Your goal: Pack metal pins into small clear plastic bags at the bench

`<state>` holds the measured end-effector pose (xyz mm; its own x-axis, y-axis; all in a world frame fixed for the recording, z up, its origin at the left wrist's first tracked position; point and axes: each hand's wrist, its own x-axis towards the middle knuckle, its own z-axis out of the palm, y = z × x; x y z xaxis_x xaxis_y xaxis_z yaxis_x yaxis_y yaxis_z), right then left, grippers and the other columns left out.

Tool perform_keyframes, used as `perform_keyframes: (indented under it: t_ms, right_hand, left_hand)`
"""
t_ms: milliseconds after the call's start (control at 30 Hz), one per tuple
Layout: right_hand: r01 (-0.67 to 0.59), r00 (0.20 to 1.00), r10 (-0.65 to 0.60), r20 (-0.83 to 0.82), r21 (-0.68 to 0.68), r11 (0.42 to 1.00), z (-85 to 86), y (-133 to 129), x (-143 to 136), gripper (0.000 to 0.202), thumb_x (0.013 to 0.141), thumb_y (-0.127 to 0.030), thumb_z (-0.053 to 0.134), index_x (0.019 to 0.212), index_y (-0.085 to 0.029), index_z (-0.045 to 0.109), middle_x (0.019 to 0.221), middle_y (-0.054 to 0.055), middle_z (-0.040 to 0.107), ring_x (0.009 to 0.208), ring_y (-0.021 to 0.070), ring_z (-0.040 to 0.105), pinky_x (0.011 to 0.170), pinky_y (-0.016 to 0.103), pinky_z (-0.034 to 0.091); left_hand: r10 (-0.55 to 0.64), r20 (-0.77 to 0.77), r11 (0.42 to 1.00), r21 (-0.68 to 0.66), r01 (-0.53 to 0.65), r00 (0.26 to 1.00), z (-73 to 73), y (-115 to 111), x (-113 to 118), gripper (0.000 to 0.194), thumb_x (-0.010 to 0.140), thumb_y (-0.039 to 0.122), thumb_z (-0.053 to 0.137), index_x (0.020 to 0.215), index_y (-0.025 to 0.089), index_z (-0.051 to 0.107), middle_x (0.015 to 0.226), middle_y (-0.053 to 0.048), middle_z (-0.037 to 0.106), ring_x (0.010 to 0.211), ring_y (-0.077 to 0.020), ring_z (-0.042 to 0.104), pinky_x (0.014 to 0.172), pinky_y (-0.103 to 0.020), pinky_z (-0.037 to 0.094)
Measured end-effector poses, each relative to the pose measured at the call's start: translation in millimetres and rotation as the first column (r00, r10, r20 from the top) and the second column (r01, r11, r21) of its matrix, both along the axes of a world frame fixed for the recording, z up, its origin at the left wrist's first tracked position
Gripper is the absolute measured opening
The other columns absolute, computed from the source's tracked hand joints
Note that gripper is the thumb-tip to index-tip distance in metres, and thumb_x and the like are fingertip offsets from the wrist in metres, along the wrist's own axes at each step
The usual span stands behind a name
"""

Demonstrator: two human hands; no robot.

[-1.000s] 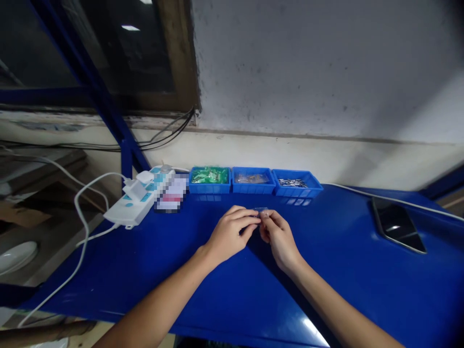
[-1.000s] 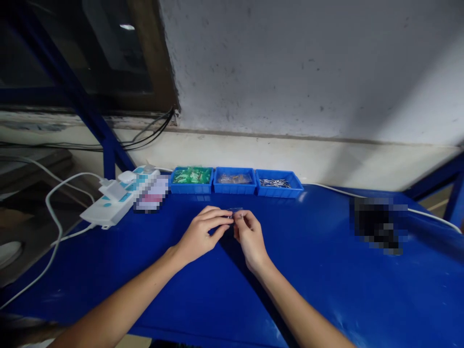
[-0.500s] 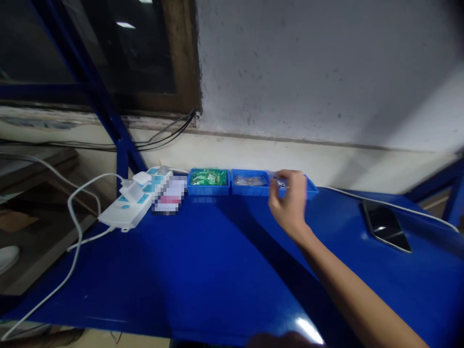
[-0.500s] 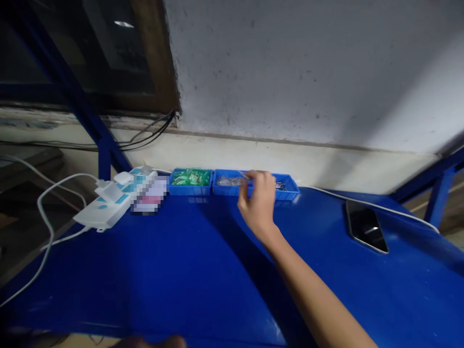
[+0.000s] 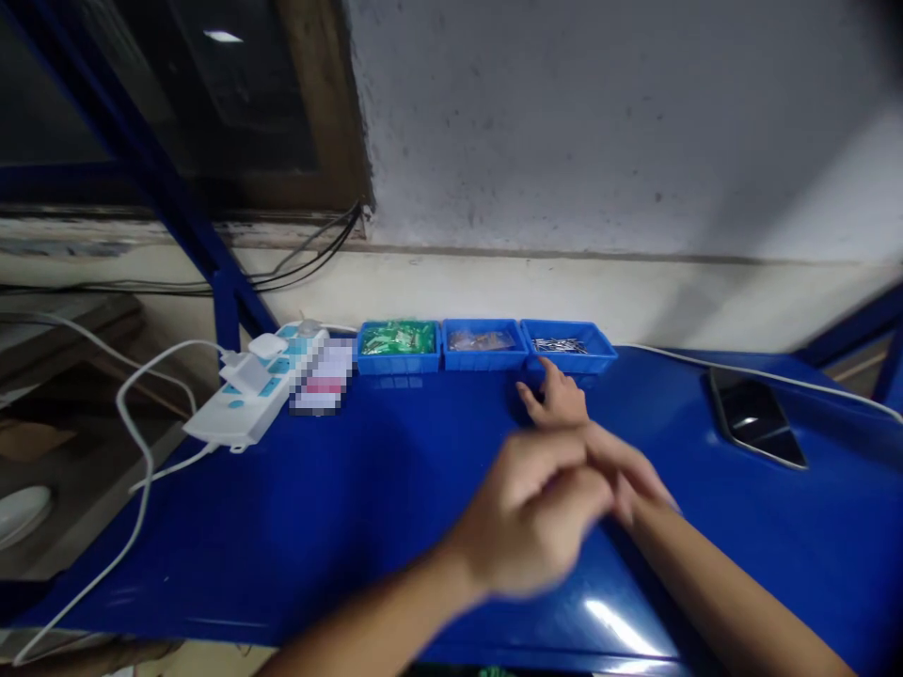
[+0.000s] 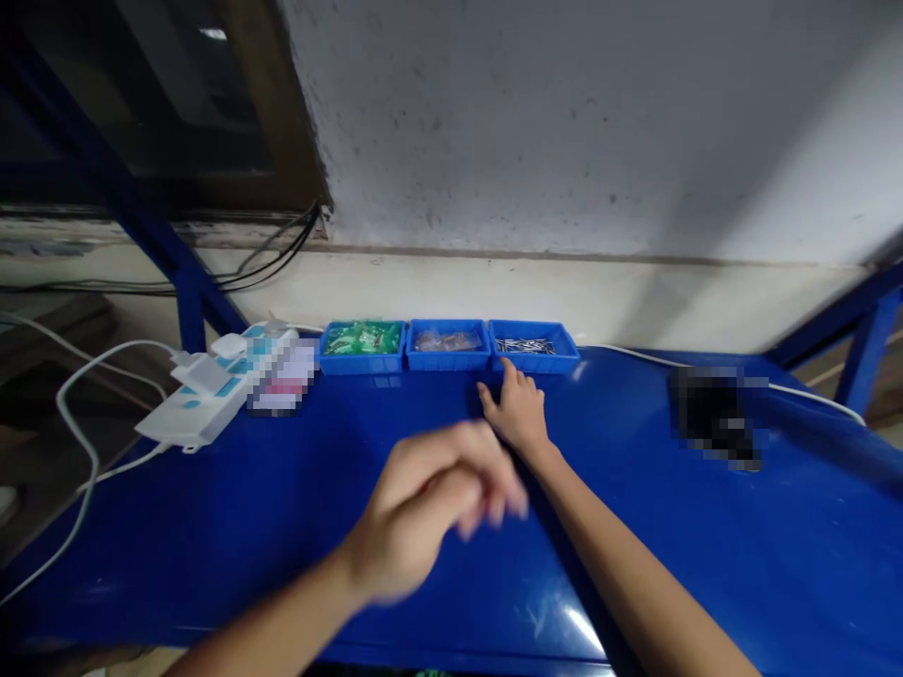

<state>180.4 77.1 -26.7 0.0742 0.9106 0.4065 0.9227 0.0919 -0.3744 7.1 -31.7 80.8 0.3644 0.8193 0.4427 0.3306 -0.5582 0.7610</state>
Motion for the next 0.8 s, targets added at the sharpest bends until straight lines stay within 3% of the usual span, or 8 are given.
perform_keyframes:
  t_ms: [33, 100, 167, 267, 367, 467, 667, 800]
  right_hand:
    - [-0.022, 0.999, 0.021, -0.045, -0.013, 1.000, -0.1, 2.3, 1.6, 0.055, 0.086, -0.044, 0.042, 0.130, -0.012, 0.037, 0.093, 0.013, 0.060, 0.089, 0.0286, 0.057, 0.073, 0.039, 0.043]
    - [-0.021, 0.991, 0.020, -0.132, -0.006, 1.000, 0.8, 6.4, 3.6, 0.057, 0.086, -0.044, 0.042, 0.131, -0.011, 0.034, 0.085, 0.009, 0.061, 0.077, 0.0239, 0.060, 0.066, 0.034, 0.044]
    - [0.015, 0.975, -0.010, -0.224, 0.022, 1.000, 2.1, 9.9, 5.3, 0.063, 0.084, -0.043, 0.045, 0.135, -0.010, 0.027, 0.079, 0.006, 0.061, 0.066, 0.0208, 0.059, 0.059, 0.031, 0.043]
    - [0.006, 0.956, 0.005, -0.292, 0.034, 0.999, 2.1, 14.4, 8.3, 0.066, 0.083, -0.040, 0.048, 0.139, -0.014, 0.025, 0.074, 0.002, 0.058, 0.063, 0.0200, 0.056, 0.060, 0.031, 0.043]
    - [-0.020, 0.963, 0.034, -0.266, 0.058, 0.998, 0.4, 17.6, 10.8, 0.051, 0.082, -0.041, 0.048, 0.128, -0.017, 0.044, 0.079, 0.005, 0.058, 0.075, 0.0220, 0.055, 0.070, 0.035, 0.044]
    - [0.048, 0.956, -0.019, -0.291, 0.093, 0.994, 0.7, 18.4, 11.9, 0.043, 0.082, -0.046, 0.048, 0.114, -0.019, 0.055, 0.085, 0.007, 0.058, 0.084, 0.0235, 0.051, 0.079, 0.039, 0.041]
    - [0.220, 0.906, -0.172, -0.387, 0.083, 0.972, 5.0, 15.0, 16.5, 0.038, 0.089, -0.046, 0.032, 0.091, -0.019, 0.059, 0.081, 0.007, 0.056, 0.084, 0.0240, 0.048, 0.084, 0.041, 0.037]
    - [0.352, 0.853, -0.284, -0.437, 0.082, 0.932, 3.1, 9.6, 23.1, 0.036, 0.083, -0.050, 0.041, 0.087, -0.017, 0.056, 0.087, 0.010, 0.050, 0.091, 0.0275, 0.044, 0.087, 0.044, 0.034]
  left_hand:
    - [-0.053, -0.033, 0.998, 0.013, 0.054, 0.998, -7.8, 21.9, 7.6, 0.027, 0.092, 0.028, 0.037, 0.095, 0.029, 0.064, 0.091, -0.001, 0.064, 0.081, -0.0139, 0.062, 0.072, -0.029, 0.053]
    - [0.065, -0.122, 0.996, 0.069, -0.057, 0.990, -26.6, 65.8, 15.9, 0.028, 0.089, 0.022, 0.042, 0.114, 0.021, 0.055, 0.115, -0.008, 0.055, 0.095, -0.0179, 0.060, 0.081, -0.033, 0.052]
    - [0.202, -0.251, 0.978, 0.112, -0.178, 0.947, -45.1, 101.2, 16.8, 0.044, 0.088, 0.026, 0.047, 0.131, 0.019, 0.040, 0.136, -0.014, 0.040, 0.107, -0.0249, 0.055, 0.087, -0.040, 0.049]
    - [0.245, -0.359, 0.969, 0.127, -0.213, 0.900, -63.8, 127.6, 14.5, 0.044, 0.092, 0.033, 0.040, 0.132, 0.017, 0.036, 0.134, -0.014, 0.042, 0.106, -0.0259, 0.057, 0.088, -0.040, 0.049]
    - [0.284, -0.421, 0.957, 0.186, -0.224, 0.861, -70.7, 131.3, 14.0, 0.039, 0.093, 0.038, 0.035, 0.127, 0.019, 0.042, 0.129, -0.011, 0.046, 0.103, -0.0256, 0.058, 0.085, -0.039, 0.049]
    - [0.317, -0.459, 0.946, 0.223, -0.237, 0.830, -71.4, 129.8, 13.9, 0.040, 0.094, 0.040, 0.033, 0.126, 0.021, 0.044, 0.126, -0.010, 0.047, 0.099, -0.0245, 0.060, 0.082, -0.037, 0.050]
    - [0.354, -0.476, 0.932, 0.255, -0.260, 0.805, -72.0, 115.5, 10.4, 0.033, 0.094, 0.038, 0.031, 0.111, 0.023, 0.055, 0.115, -0.007, 0.049, 0.091, -0.0218, 0.060, 0.082, -0.039, 0.048]
    - [0.377, -0.397, 0.924, 0.227, -0.308, 0.837, -74.9, 102.6, 0.2, 0.032, 0.094, 0.039, 0.032, 0.091, 0.020, 0.059, 0.108, -0.006, 0.051, 0.094, -0.0211, 0.059, 0.083, -0.037, 0.047]
